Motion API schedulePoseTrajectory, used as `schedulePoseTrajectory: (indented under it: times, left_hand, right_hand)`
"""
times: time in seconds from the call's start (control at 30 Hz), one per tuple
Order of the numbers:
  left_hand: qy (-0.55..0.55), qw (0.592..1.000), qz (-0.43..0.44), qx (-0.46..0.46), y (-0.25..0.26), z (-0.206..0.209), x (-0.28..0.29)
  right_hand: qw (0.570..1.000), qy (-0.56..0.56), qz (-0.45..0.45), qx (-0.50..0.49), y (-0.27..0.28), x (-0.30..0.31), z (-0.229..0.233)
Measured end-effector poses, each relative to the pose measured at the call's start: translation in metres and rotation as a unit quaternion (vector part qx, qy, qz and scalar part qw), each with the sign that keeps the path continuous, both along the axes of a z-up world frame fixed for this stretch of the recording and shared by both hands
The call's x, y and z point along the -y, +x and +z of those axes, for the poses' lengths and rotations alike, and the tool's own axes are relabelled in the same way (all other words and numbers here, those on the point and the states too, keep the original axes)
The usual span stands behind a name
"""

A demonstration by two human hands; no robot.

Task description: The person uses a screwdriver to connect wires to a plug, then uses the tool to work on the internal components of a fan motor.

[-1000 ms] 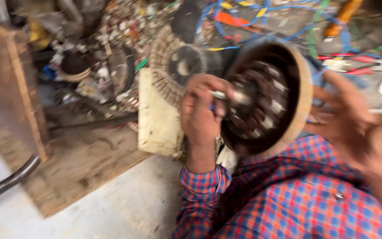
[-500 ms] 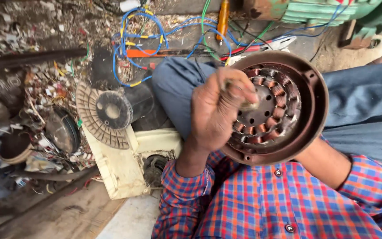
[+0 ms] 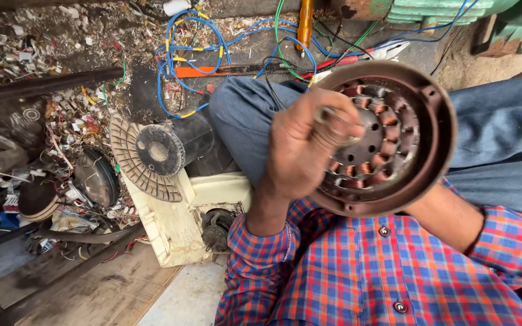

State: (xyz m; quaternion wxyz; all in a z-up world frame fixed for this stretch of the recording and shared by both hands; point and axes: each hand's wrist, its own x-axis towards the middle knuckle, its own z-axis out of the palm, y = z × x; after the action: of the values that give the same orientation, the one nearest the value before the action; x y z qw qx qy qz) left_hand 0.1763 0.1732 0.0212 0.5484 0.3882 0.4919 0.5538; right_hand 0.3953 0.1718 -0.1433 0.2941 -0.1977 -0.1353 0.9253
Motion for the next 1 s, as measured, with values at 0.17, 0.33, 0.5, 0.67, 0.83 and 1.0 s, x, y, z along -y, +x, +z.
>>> schedulePoseTrajectory:
  times: [0.17, 0.33, 0.5, 0.67, 0.83, 1.0]
  left_hand:
    - [0.074, 0.979, -0.03, -0.188, 0.003, 0.038, -0.006]
    - [0.048, 0.992, 0.086, -0.078, -0.018, 0.022, 0.013]
    - [-0.049, 0.982, 0.184, -0.02, -0.016, -0.036, 0.053]
    - [-0.049, 0.991, 0.121, 0.0, 0.021, -0.056, 0.085]
    - [-0.056, 0.995, 0.078, 0.037, 0.026, -0.024, 0.07]
    - [-0.037, 0.996, 0.043, -0.072, 0.022, -0.031, 0.076]
  right_hand:
    - [0.995, -0.062, -0.01, -0.072, -0.012, -0.01, 0.025]
    - [0.983, -0.121, -0.028, -0.138, -0.018, -0.028, 0.06]
    - [0.96, -0.177, -0.031, -0.214, -0.034, -0.05, 0.098]
    - [0.929, -0.237, -0.027, -0.282, -0.046, -0.063, 0.119]
    - [0.967, -0.149, -0.015, -0.204, -0.048, -0.057, 0.106]
    - [0.998, -0.004, -0.013, -0.054, -0.05, -0.059, 0.094]
